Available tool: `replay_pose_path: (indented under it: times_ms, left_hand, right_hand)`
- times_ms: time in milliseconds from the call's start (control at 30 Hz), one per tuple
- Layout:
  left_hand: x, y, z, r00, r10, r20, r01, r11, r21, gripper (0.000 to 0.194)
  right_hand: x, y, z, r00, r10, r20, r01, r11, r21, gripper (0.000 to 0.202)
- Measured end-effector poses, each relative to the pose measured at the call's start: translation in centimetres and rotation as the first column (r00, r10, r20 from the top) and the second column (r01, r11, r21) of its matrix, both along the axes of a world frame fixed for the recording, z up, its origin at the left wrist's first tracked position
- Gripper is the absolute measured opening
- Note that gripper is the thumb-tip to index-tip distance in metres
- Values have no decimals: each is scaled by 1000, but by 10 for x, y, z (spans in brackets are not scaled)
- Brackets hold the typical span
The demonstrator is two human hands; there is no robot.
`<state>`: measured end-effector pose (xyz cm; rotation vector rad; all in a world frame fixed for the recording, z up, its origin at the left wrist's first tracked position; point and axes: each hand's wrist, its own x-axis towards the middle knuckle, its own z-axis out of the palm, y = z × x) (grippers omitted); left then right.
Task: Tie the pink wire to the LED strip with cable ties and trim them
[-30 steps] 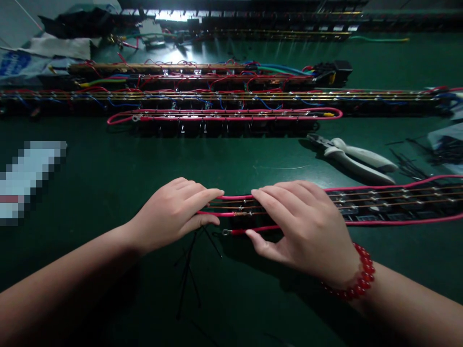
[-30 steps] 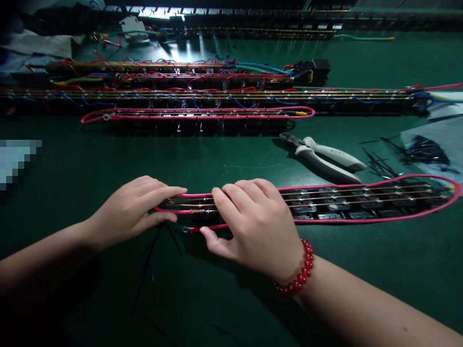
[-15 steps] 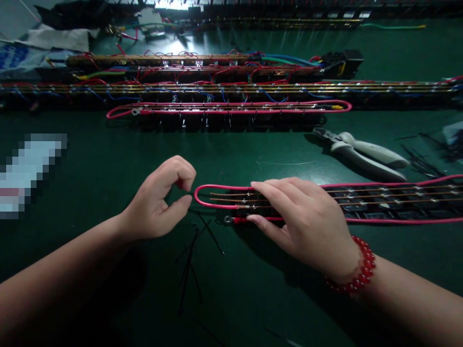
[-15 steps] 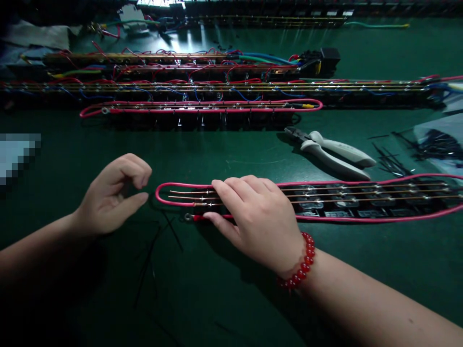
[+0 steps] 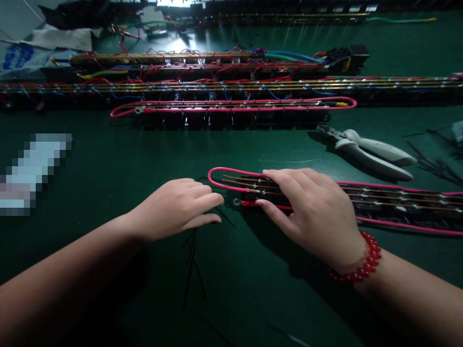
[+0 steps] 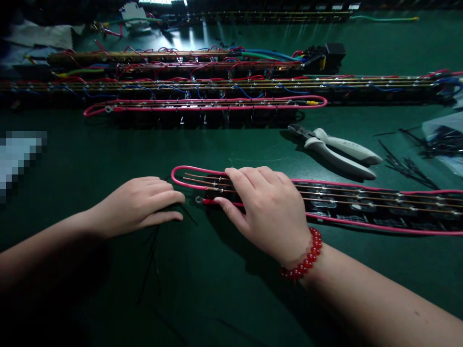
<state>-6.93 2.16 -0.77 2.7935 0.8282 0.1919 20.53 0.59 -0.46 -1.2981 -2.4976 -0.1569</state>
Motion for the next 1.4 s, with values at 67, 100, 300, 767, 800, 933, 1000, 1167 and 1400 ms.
replay_pose_path:
  times_ms: [67,100,300,767,800,933,1000,1167,1400]
  left_hand:
    - [-2,1,0,997,32,72,-26,997,-73,20]
    - [-3,1,1,991,56,120,-42,992,-119,18]
    - [-5,0,8,963,102,250,-31,962,-271,32]
    - [-1,0,4,998,17,65,-10,993,-118,31]
    - [-2,0,3,997,21,78,-11,993,-122,31]
    - [-3,0,5,993,26,115,-7,986,-168,25]
    - [-3,0,7,993,29,115,-5,980,-198,21]
    - [-2,0,8,994,40,104,-15,972,-236,17]
    - [-1,0,7,993,41,113,-12,967,-253,8]
  right_hand:
    - [0,0,1,1000,-4,2,4,1000,-11,45]
    - [-1,0,1,1000,-5,2,5,1000,-14,45]
    - [-1,1,1,1000,2,12,-2,1000,-1,45]
    - [-1,0,0,1000,7,10,-7,1000,11,44]
    - [-1,0,1,1000,7,9,-7,1000,13,44]
    - [-1,0,1,1000,4,6,-4,1000,9,44]
    - [-2,0,2,1000,3,7,-3,1000,1,44]
    - [-2,0,1,1000,4,-4,-4,1000,-12,43]
    - [-1,0,1,1000,4,-1,-4,1000,-13,44]
